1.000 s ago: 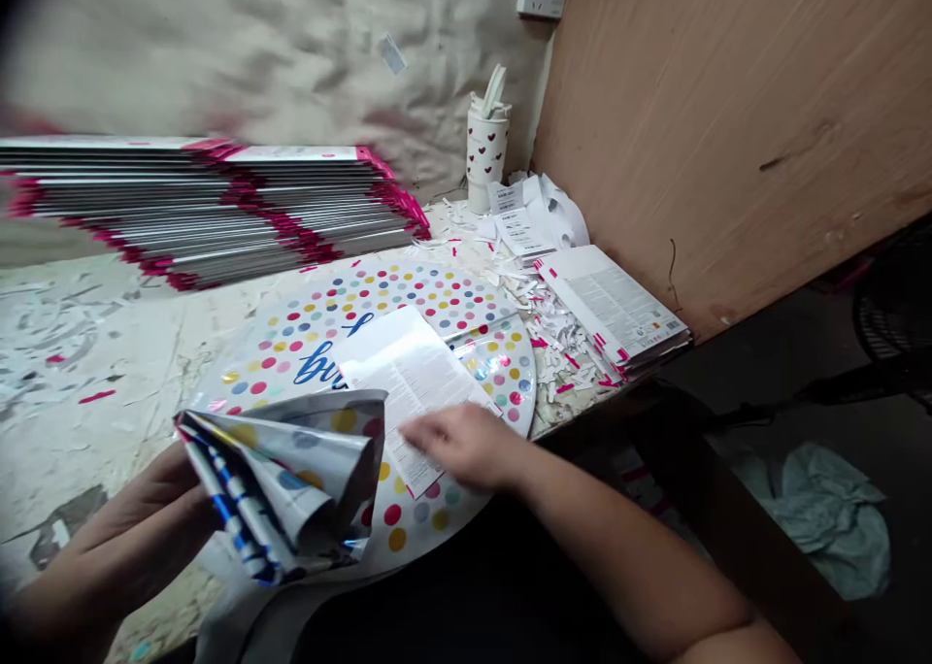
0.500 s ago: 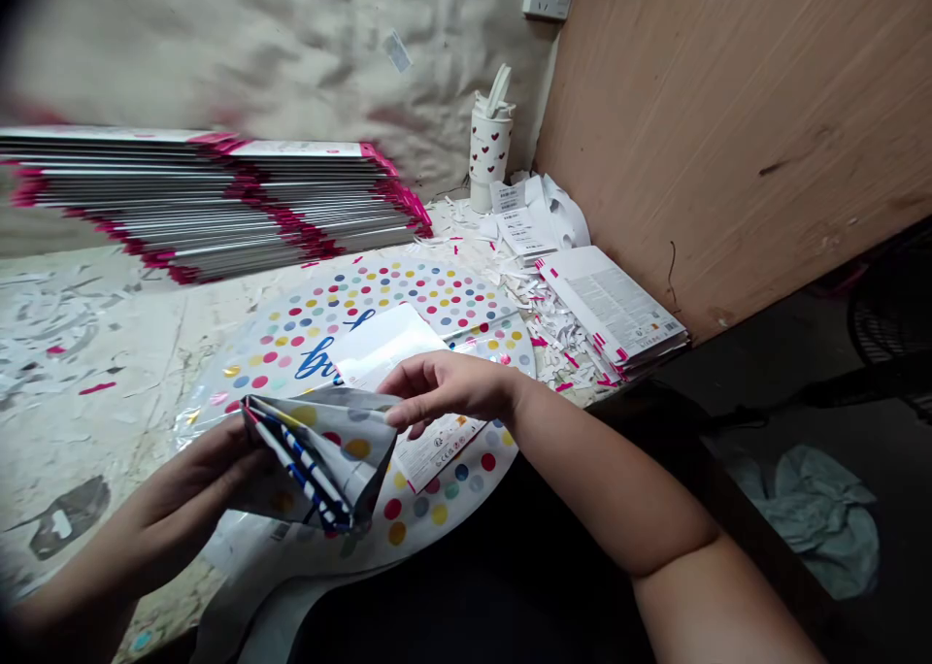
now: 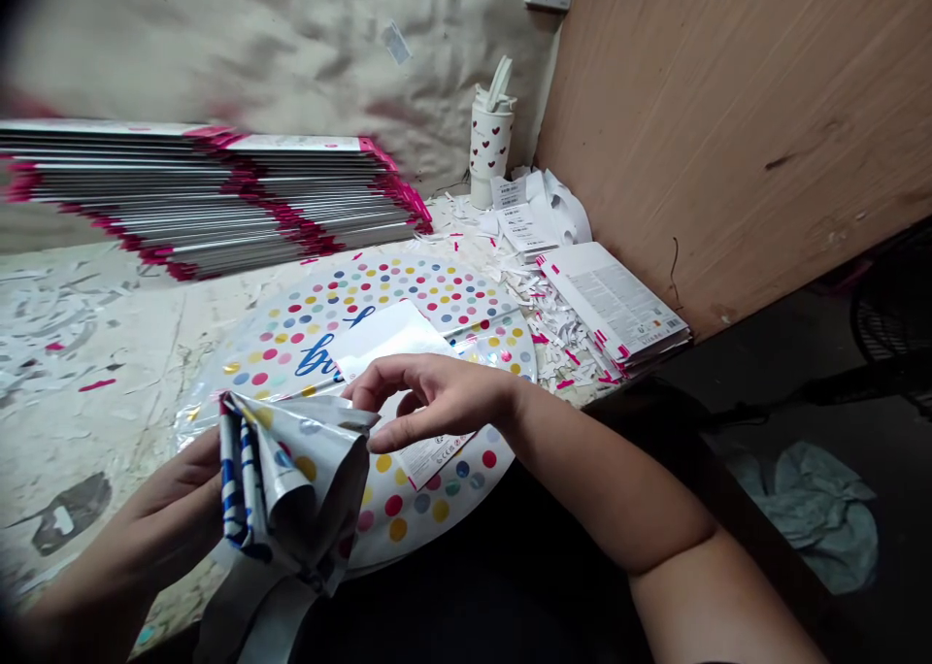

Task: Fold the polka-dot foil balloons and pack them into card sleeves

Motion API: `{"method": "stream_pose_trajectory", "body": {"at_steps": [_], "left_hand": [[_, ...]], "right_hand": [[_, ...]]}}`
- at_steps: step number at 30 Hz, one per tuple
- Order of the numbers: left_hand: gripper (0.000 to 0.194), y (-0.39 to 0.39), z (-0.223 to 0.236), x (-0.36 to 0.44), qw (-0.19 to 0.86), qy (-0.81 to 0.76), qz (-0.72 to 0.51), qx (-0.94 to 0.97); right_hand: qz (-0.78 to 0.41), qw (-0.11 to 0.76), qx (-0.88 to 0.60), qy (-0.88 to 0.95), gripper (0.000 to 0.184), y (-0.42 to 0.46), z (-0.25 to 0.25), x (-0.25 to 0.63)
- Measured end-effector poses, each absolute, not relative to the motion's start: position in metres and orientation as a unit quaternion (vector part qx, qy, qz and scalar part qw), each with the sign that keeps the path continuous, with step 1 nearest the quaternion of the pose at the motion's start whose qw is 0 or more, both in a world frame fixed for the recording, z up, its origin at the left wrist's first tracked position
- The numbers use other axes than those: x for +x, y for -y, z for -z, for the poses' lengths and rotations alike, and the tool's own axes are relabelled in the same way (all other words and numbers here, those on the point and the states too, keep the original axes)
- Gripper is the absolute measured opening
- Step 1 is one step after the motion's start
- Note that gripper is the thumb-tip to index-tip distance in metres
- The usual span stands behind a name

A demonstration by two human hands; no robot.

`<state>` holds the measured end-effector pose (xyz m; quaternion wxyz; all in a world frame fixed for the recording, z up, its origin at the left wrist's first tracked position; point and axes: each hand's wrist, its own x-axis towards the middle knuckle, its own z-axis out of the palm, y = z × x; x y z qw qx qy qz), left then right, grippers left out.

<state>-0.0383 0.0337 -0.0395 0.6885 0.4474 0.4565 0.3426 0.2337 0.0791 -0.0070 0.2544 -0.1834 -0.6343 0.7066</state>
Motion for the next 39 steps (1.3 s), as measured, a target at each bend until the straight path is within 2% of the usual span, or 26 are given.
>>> {"method": "stream_pose_trajectory", "body": {"at_steps": [3,6,8,11,13,16,17,18,19,23,25,26,29,32,35,37,39], "left_hand": [[0.033,-0.035,0.045,-0.041,0.719,-0.408,-0.332,0.454],[0.033,-0.039,0.048,-0.048,0.723,-0.398,-0.313,0.469],[0.037,-0.042,0.049,-0.053,0.707,-0.407,-0.293,0.499],[0.041,-0.045,0.046,-0.055,0.642,-0.442,-0.246,0.576],[0.042,-0.046,0.04,-0.048,0.551,-0.47,-0.214,0.656],[0.038,-0.048,0.027,-0.033,0.399,-0.473,-0.182,0.764],[0.037,-0.048,0.023,-0.028,0.37,-0.461,-0.174,0.787],[0.036,-0.05,0.019,-0.024,0.356,-0.446,-0.169,0.804],[0.035,-0.052,0.016,-0.021,0.353,-0.428,-0.163,0.816],[0.031,-0.062,0.008,-0.012,0.379,-0.386,-0.14,0.829],[0.03,-0.065,0.011,-0.003,0.345,-0.448,-0.186,0.804],[0.029,-0.065,0.015,0.003,0.295,-0.498,-0.231,0.782],[0.028,-0.057,0.038,0.027,0.139,-0.532,-0.312,0.775],[0.04,-0.043,0.063,0.045,0.153,-0.38,-0.165,0.897],[0.058,-0.03,0.066,0.041,0.22,-0.249,-0.002,0.943],[0.051,-0.025,0.053,0.028,0.269,-0.194,0.048,0.942],[0.034,-0.025,0.035,0.016,0.303,-0.198,0.042,0.931]], "right_hand": [[-0.682,0.245,-0.156,0.671,0.014,-0.082,0.005,0.231],[-0.638,0.212,-0.128,0.729,0.013,-0.091,0.001,0.236],[-0.634,0.199,-0.121,0.737,0.017,-0.099,0.0,0.242],[-0.691,0.254,-0.166,0.656,0.028,-0.108,0.003,0.246],[-0.715,0.254,-0.231,0.61,0.052,-0.109,0.01,0.24],[-0.659,0.184,-0.303,0.663,0.111,-0.103,0.019,0.222],[-0.634,0.164,-0.318,0.685,0.119,-0.101,0.022,0.216],[-0.618,0.144,-0.327,0.701,0.118,-0.1,0.024,0.212],[-0.612,0.125,-0.327,0.709,0.109,-0.099,0.026,0.209],[-0.671,0.072,-0.228,0.702,0.051,-0.101,0.034,0.218],[-0.69,0.07,-0.219,0.686,0.034,-0.105,0.039,0.234],[-0.694,0.082,-0.248,0.671,0.028,-0.108,0.042,0.245],[-0.68,0.219,-0.405,0.57,0.03,-0.123,0.046,0.28],[-0.639,0.33,-0.5,0.482,0.037,-0.142,0.042,0.301],[-0.679,0.309,-0.461,0.481,0.037,-0.158,0.037,0.296],[-0.703,0.27,-0.433,0.495,0.037,-0.169,0.039,0.286],[-0.67,0.229,-0.473,0.525,0.032,-0.179,0.044,0.277]]}}
